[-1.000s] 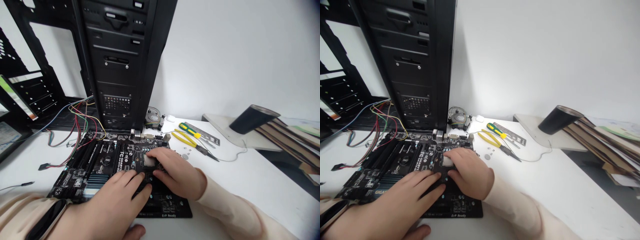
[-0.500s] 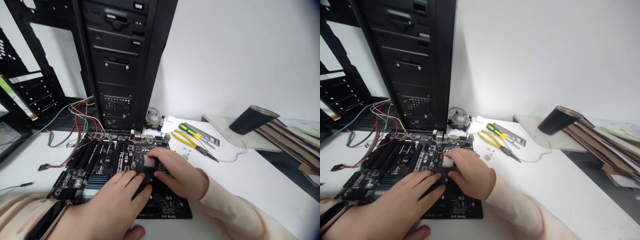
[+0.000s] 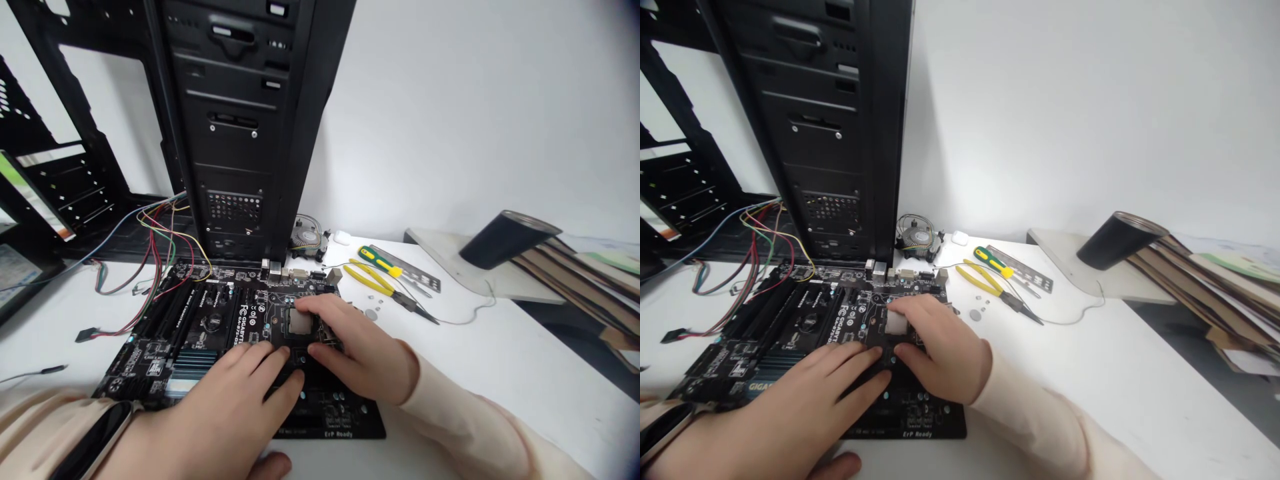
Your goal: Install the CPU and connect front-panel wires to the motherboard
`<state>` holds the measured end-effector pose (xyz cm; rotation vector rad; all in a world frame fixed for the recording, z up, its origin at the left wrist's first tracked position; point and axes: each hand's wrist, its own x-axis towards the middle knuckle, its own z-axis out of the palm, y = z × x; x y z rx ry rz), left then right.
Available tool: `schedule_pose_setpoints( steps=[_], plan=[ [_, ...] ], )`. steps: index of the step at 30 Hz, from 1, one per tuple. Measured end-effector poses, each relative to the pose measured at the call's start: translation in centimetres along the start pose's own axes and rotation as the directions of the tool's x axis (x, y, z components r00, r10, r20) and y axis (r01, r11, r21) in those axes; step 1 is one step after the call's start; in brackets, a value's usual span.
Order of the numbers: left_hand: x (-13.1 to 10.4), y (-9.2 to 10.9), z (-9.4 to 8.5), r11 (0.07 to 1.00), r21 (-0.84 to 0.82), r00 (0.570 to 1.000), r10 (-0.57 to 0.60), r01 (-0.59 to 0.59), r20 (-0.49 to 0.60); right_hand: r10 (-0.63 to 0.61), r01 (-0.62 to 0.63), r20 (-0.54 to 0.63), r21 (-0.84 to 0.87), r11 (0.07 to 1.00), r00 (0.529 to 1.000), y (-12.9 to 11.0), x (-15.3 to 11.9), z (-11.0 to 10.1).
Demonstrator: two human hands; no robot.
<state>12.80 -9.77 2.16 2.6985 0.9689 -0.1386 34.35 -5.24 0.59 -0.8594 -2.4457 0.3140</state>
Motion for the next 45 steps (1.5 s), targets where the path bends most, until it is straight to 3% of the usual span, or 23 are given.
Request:
schedule_pose_setpoints(
  steps=[15,20,24,29,37,45],
  plan=[
    [-0.19,-0.21,0.66,0.999,-0.039,0.997,0.016,-0.019,-0.072,-0.014,0.028,0.134,-0.102,0.994,0.991,-0.29,0.25,0.2],
    [0.01,-0.11,0.31,1.0,-0.023,1.0,0.004,-0.005,-0.012,-0.002,0.019,0.126,-0.134,0.991,0.992,-0.37,0.15,0.26],
    [0.03,-0.11,0.18,1.0,-0.01,1.0,0.005,-0.005,-0.025,0.029,-0.011,0.091,-0.184,0.983,0.995,-0.53,0.13,0.46],
    [-0.03,-0.24,0.27,1.0,-0.013,1.0,0.012,-0.013,-0.012,0.092,-0.059,0.135,-0.229,0.972,0.987,-0.89,0.58,0.63],
    [-0.11,0.0,0.28,1.0,-0.008,1.0,0.01,-0.011,-0.03,0.067,-0.046,0.123,-0.169,0.985,0.99,-0.61,0.58,0.31],
    [-0.22,-0.2,0.76,1.0,-0.017,0.998,0.014,-0.015,-0.054,0.126,-0.117,0.12,-0.081,0.99,0.985,-0.27,0.3,0.1]
  ],
)
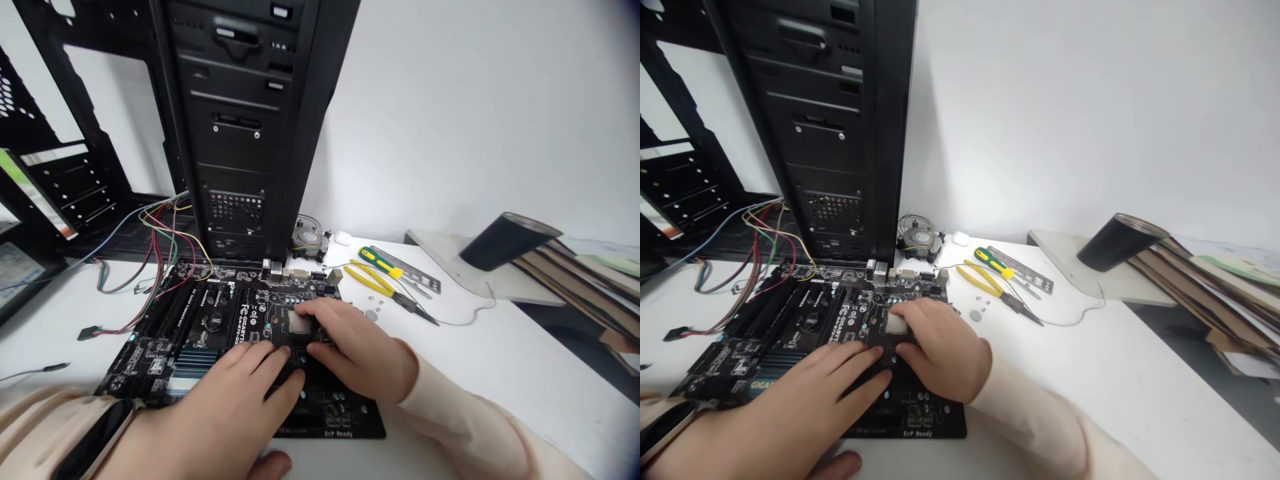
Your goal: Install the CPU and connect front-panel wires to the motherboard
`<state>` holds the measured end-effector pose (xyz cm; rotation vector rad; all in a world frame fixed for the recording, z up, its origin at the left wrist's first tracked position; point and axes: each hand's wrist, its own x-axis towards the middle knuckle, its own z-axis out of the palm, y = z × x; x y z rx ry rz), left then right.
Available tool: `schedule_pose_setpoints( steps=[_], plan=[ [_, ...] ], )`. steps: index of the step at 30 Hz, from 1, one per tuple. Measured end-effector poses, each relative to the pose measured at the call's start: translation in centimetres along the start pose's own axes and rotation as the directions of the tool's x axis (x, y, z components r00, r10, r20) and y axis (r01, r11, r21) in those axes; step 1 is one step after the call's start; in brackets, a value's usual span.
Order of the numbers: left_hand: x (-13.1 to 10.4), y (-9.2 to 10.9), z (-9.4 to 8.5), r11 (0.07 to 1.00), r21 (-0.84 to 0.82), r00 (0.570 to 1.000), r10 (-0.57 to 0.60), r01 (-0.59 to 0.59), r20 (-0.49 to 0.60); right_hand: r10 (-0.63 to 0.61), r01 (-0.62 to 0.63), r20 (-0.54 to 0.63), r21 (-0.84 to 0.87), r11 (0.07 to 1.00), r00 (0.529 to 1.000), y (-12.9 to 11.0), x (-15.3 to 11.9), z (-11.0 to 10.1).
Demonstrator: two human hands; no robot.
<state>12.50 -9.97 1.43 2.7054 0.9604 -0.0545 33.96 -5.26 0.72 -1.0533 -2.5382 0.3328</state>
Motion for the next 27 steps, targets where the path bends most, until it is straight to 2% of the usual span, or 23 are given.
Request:
schedule_pose_setpoints(
  steps=[4,9,19,23,27],
  plan=[
    [0.03,0.07,-0.05,1.0,-0.002,1.0,-0.001,0.001,0.018,-0.005,0.005,0.011,0.044,0.999,1.0,0.2,0.04,0.0],
    [0.23,0.27,-0.6,1.0,-0.018,1.0,-0.01,0.011,0.029,0.024,-0.022,-0.032,0.058,0.998,0.999,0.42,0.06,0.24],
    [0.14,0.42,-0.43,1.0,0.01,0.999,-0.024,0.024,0.035,0.008,-0.009,0.009,0.103,0.995,1.0,0.22,0.25,-0.43],
    [0.09,0.52,-0.47,1.0,0.005,1.0,-0.012,0.012,0.0,0.007,-0.009,0.02,0.12,0.993,1.0,0.35,0.24,-0.61],
    [0.25,0.65,-0.71,0.999,0.039,0.999,-0.024,0.023,0.041,0.002,-0.005,0.022,0.133,0.991,1.0,0.48,0.16,-0.54]
  ],
)
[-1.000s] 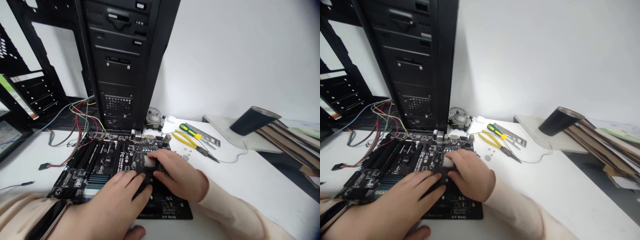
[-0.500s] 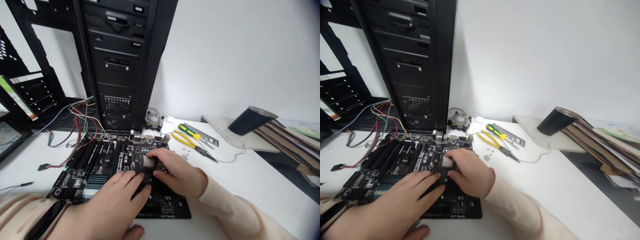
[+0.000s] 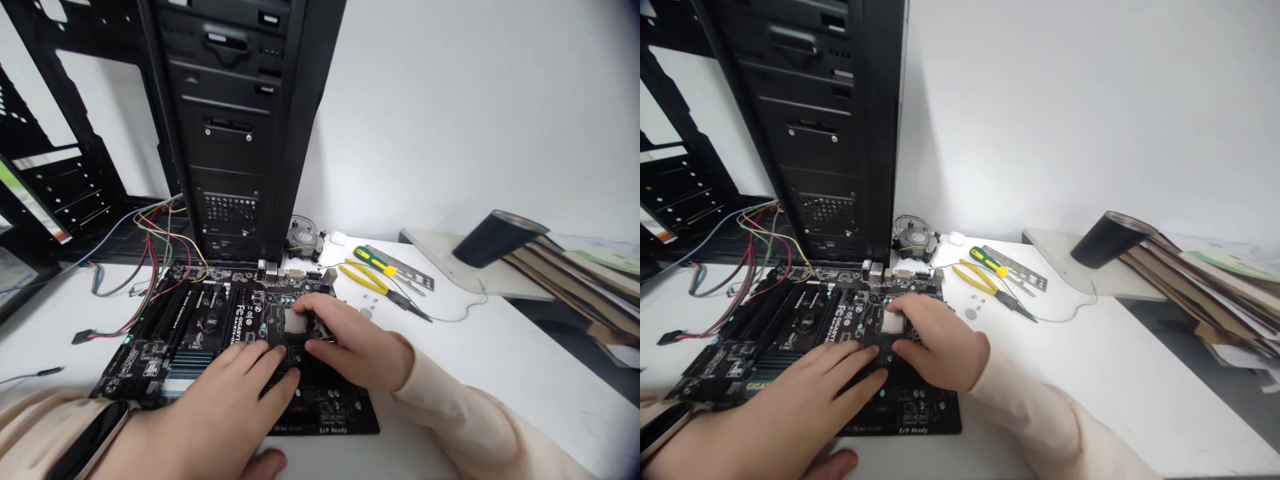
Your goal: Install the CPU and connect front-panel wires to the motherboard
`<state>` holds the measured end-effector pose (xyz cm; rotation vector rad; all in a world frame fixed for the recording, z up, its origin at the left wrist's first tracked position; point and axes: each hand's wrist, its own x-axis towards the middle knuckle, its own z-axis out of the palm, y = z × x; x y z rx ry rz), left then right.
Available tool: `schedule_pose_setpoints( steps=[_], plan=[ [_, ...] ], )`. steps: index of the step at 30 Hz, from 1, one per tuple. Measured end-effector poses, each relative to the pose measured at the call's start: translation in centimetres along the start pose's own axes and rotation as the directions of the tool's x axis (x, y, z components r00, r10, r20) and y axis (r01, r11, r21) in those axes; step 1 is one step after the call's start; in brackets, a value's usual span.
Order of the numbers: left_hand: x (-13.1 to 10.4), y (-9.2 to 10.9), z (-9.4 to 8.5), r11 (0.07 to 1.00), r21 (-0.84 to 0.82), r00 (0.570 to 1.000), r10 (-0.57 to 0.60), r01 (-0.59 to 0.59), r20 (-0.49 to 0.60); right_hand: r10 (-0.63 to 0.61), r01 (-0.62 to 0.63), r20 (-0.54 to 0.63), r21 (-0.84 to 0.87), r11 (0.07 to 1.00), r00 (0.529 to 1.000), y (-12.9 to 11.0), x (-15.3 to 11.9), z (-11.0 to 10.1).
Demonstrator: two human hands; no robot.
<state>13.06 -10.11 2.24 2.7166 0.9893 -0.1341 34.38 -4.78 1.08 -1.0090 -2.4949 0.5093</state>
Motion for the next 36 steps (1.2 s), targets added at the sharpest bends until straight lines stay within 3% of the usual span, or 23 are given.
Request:
schedule_pose_setpoints(
  steps=[5,8,14,21,28,31,33,36],
  plan=[
    [0.2,0.1,-0.4,1.0,-0.027,1.0,-0.002,0.002,0.012,-0.049,0.051,-0.134,0.015,0.999,0.99,0.2,-0.2,0.5],
    [0.2,0.0,-0.5,1.0,-0.016,0.999,-0.004,0.005,0.048,-0.062,0.064,-0.111,0.009,0.998,0.992,0.2,-0.3,0.5],
    [-0.1,-0.3,0.1,0.998,-0.056,1.0,0.006,-0.007,-0.031,-0.039,0.043,-0.143,0.027,0.999,0.989,0.6,-0.4,0.9],
    [0.1,-0.1,-0.5,0.999,-0.032,0.999,-0.004,0.005,0.046,-0.106,0.107,-0.108,-0.001,0.994,0.988,0.4,-0.4,1.0],
    [-0.3,-0.4,0.3,0.995,-0.094,0.998,0.004,-0.01,-0.059,-0.096,0.1,0.045,-0.099,0.99,0.994,-0.2,-0.3,0.3],
    [-0.3,-0.4,0.4,0.995,-0.1,0.999,0.001,-0.005,-0.035,-0.09,0.094,0.043,-0.109,0.99,0.995,-0.1,-0.3,0.3],
    [-0.1,-0.3,0.2,0.996,-0.086,1.0,-0.006,0.006,0.009,-0.092,0.092,-0.002,-0.098,0.991,0.996,-0.2,-0.2,0.4],
    [0.0,-0.1,-0.2,0.998,-0.059,0.998,-0.016,0.019,0.059,-0.033,0.035,-0.183,0.003,0.999,0.983,-0.3,0.0,0.4]
  ],
)
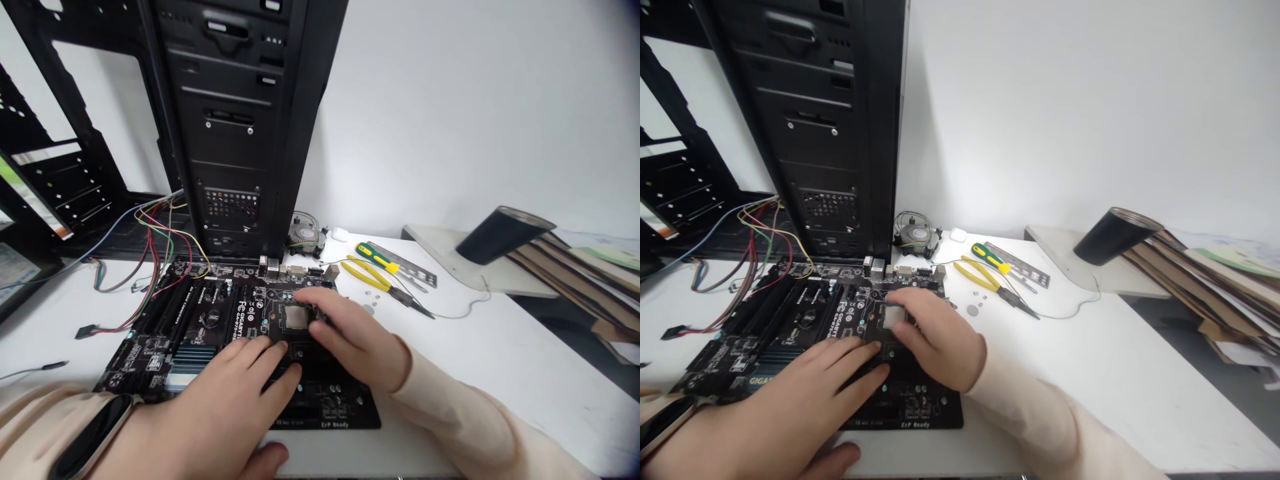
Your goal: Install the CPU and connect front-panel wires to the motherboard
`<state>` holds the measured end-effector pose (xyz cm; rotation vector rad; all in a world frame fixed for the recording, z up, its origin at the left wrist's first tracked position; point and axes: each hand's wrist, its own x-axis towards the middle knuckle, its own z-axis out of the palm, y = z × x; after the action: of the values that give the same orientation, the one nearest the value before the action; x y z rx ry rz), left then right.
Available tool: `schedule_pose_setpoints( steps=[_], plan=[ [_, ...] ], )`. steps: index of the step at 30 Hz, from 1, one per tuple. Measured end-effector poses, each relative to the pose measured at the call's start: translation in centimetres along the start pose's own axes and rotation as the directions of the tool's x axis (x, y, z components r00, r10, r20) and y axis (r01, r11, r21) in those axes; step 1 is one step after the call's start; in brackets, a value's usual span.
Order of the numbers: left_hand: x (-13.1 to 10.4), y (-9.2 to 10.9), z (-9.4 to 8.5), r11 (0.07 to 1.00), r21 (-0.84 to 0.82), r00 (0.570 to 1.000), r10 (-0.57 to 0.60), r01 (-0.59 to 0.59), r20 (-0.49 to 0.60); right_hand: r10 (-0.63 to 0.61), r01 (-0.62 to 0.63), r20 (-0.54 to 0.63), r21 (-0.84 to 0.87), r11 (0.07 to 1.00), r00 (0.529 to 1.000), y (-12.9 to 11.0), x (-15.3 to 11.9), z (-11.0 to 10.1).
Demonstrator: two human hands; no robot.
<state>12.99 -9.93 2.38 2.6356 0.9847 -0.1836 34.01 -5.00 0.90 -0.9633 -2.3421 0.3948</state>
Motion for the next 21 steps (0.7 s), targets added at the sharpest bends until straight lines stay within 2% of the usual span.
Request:
schedule_pose_setpoints(
  steps=[2,5,9,16,21],
  plan=[
    [0.0,0.1,-0.1,1.0,0.005,1.0,-0.002,0.002,0.019,0.111,-0.104,-0.093,0.079,0.992,0.989,-0.1,0.2,-0.1],
    [-0.1,0.2,-0.3,1.0,0.009,0.999,0.001,-0.001,0.033,0.201,-0.19,-0.11,0.104,0.976,0.973,-0.3,0.3,-0.2],
    [-0.1,0.2,-0.4,1.0,0.017,1.0,0.009,-0.009,0.003,0.16,-0.155,-0.13,0.05,0.987,0.978,-0.4,0.3,-0.2],
    [-0.1,-0.2,0.6,0.999,0.027,0.998,0.03,-0.029,-0.054,0.225,-0.218,-0.116,0.064,0.974,0.968,-0.3,0.3,-0.2],
    [-0.5,-0.7,1.6,0.997,0.055,0.985,0.069,-0.061,-0.159,0.149,-0.145,-0.104,0.042,0.988,0.983,-0.4,0.3,-0.2]
  ],
)
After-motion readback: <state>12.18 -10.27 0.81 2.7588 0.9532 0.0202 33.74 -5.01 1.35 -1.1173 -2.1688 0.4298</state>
